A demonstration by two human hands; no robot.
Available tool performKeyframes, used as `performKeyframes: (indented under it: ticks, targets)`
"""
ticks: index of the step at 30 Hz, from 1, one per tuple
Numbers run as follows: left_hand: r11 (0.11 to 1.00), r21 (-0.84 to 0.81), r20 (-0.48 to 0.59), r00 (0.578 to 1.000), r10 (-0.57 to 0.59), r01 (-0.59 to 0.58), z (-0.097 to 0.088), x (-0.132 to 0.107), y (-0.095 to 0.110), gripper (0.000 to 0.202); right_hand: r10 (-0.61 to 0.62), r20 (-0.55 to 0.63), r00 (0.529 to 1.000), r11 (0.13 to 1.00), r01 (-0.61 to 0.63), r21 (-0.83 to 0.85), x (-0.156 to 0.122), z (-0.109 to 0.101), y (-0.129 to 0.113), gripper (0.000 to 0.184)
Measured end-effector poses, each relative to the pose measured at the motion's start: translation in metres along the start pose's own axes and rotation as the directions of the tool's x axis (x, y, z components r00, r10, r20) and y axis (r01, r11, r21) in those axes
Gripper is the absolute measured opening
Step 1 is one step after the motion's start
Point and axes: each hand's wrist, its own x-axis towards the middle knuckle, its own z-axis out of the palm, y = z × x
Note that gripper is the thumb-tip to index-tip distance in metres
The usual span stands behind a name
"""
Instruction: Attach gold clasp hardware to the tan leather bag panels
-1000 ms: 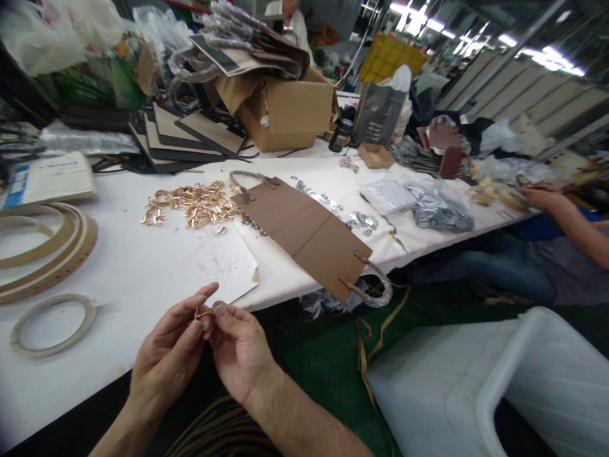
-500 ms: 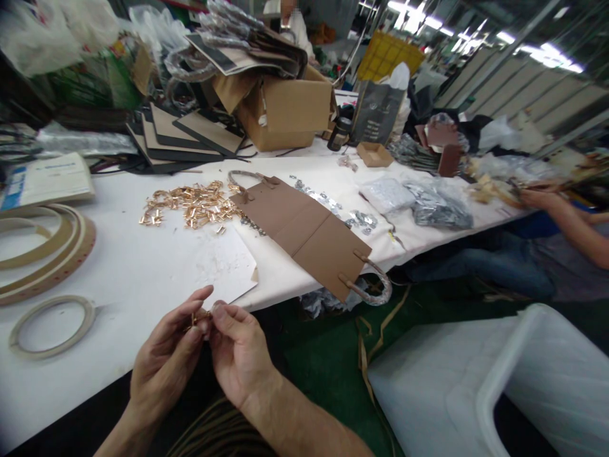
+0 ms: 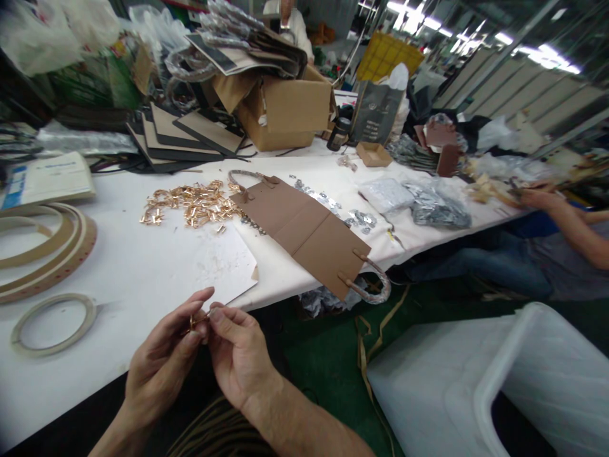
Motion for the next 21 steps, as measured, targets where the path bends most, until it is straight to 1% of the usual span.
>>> performKeyframes:
  ticks: [2,4,5,7,9,10,11,12,13,14,15,16,17,18,19,20,21]
  targets:
    - [0.997,0.066,0.068,0.997,0.029,-0.033,-0.007,0.001,-0.001,0.035,0.050,0.022,0.999,0.998,-0.050,0.023,0.000,-0.001,-0.003,0.020]
    - [0.990,0.121,0.144,0.988,0.049,-0.067,-0.013,0.002,-0.003,0.037,0.129,0.027,0.991,0.989,-0.131,0.072,0.000,-0.003,-0.004,0.022]
    - [0.989,0.130,0.163,0.985,0.053,-0.074,-0.015,0.002,-0.003,0.038,0.173,0.027,0.985,0.980,-0.175,0.097,0.001,-0.005,-0.004,0.023]
    - [0.995,0.096,0.151,0.988,0.019,-0.034,-0.015,0.004,-0.005,0.040,0.240,0.046,0.970,0.962,-0.244,0.119,0.001,-0.009,-0.001,0.025]
    - [0.997,-0.034,0.113,0.991,-0.067,0.071,-0.011,0.006,-0.006,0.044,0.246,0.086,0.965,0.963,-0.254,0.087,0.001,-0.014,0.005,0.026]
    - [0.984,-0.125,0.100,0.988,-0.115,0.127,-0.007,0.007,-0.006,0.046,0.216,0.101,0.971,0.974,-0.222,0.048,0.001,-0.016,0.006,0.026]
    - [0.962,-0.216,0.095,0.984,-0.150,0.168,-0.003,0.009,-0.006,0.046,0.155,0.103,0.983,0.988,-0.155,-0.007,0.001,-0.019,0.007,0.027]
    - [0.937,-0.296,0.089,0.982,-0.167,0.186,0.001,0.011,-0.005,0.045,0.057,0.092,0.994,0.995,-0.049,-0.088,0.001,-0.022,0.005,0.026]
    - [0.915,-0.357,0.080,0.982,-0.169,0.187,0.005,0.013,-0.004,0.043,-0.072,0.085,0.994,0.975,0.088,-0.204,0.001,-0.024,0.000,0.025]
    - [0.900,-0.398,0.070,0.984,-0.167,0.180,0.008,0.015,-0.003,0.040,-0.214,0.104,0.971,0.904,0.237,-0.355,0.001,-0.025,-0.006,0.024]
    - [0.889,-0.422,0.058,0.984,-0.168,0.176,0.011,0.016,-0.002,0.038,-0.333,0.167,0.928,0.773,0.370,-0.515,0.002,-0.026,-0.015,0.021]
    - [0.880,-0.440,0.049,0.983,-0.174,0.178,0.013,0.017,0.000,0.037,-0.403,0.272,0.874,0.595,0.476,-0.647,0.002,-0.026,-0.024,0.020]
    - [0.872,-0.453,0.044,0.981,-0.188,0.187,0.015,0.017,0.002,0.036,-0.411,0.397,0.821,0.407,0.555,-0.725,0.003,-0.025,-0.034,0.020]
    - [0.862,-0.465,0.039,0.978,-0.206,0.201,0.017,0.017,0.003,0.036,-0.372,0.513,0.774,0.247,0.615,-0.749,0.004,-0.024,-0.043,0.021]
    - [0.853,-0.475,0.035,0.973,-0.228,0.217,0.018,0.017,0.004,0.036,-0.319,0.604,0.731,0.135,0.665,-0.734,0.005,-0.022,-0.051,0.023]
    - [0.845,-0.483,0.030,0.968,-0.248,0.232,0.020,0.017,0.005,0.036,-0.278,0.670,0.688,0.063,0.710,-0.702,0.007,-0.021,-0.056,0.025]
    - [0.837,-0.488,0.029,0.964,-0.266,0.246,0.021,0.017,0.006,0.036,-0.255,0.719,0.646,0.017,0.747,-0.665,0.008,-0.020,-0.061,0.028]
